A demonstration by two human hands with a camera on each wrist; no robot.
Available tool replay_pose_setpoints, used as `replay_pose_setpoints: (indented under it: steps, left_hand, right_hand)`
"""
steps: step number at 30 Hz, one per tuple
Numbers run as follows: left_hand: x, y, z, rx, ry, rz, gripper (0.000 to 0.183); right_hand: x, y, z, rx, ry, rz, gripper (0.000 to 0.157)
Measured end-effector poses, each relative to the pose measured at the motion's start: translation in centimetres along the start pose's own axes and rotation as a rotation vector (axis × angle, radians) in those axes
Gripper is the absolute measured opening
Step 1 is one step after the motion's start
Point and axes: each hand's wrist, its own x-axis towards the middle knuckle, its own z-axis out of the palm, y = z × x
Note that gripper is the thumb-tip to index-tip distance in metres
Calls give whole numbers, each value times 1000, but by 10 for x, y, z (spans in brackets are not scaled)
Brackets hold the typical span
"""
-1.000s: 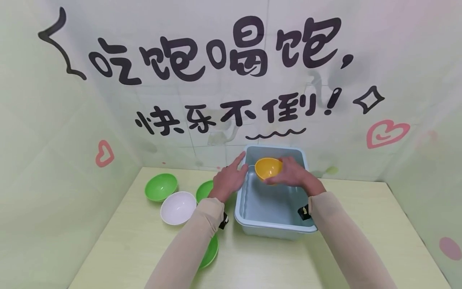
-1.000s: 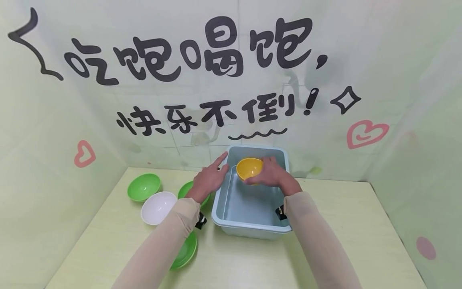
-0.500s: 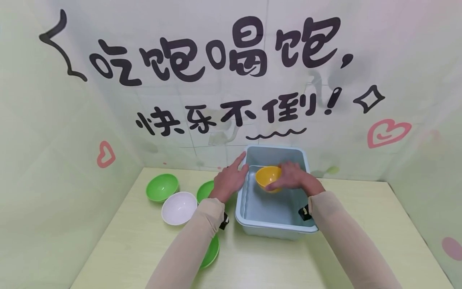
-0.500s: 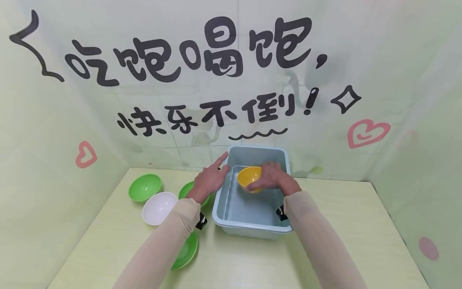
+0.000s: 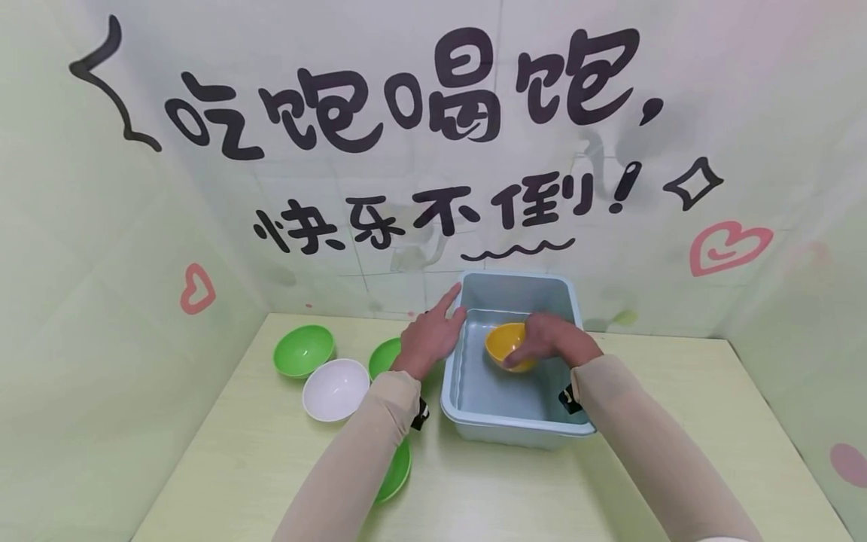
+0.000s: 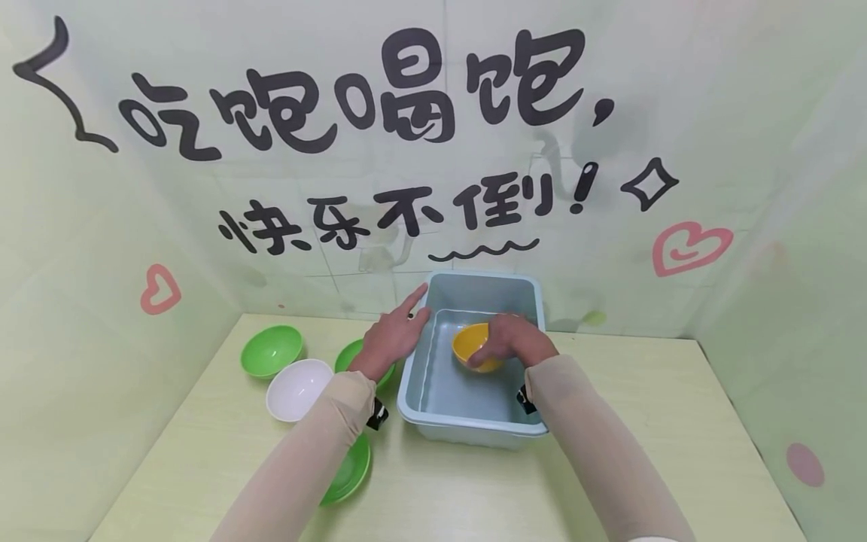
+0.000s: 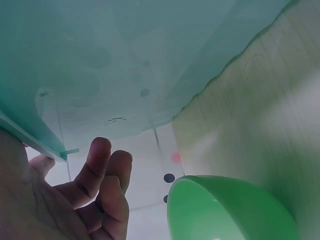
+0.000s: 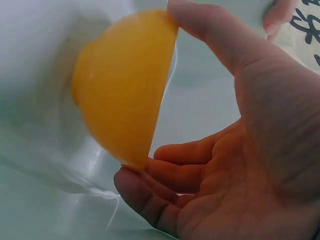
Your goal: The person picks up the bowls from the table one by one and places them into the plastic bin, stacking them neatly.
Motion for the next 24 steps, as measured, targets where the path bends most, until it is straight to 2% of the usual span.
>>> replay_pose_setpoints:
  steps: [10,17,24]
  left_hand:
    - [0,0,-2,0,-3,5,54]
    - [1,-1,-3,-16,5,0,55]
    - [1,-2,0,-22,-10,-2,55]
  right_hand:
    - [0,-3,3,-13,-35,37,57]
    - [3,-7,4,-71,-35,43,53]
    - [0,-4,4,-74,-81,55,59]
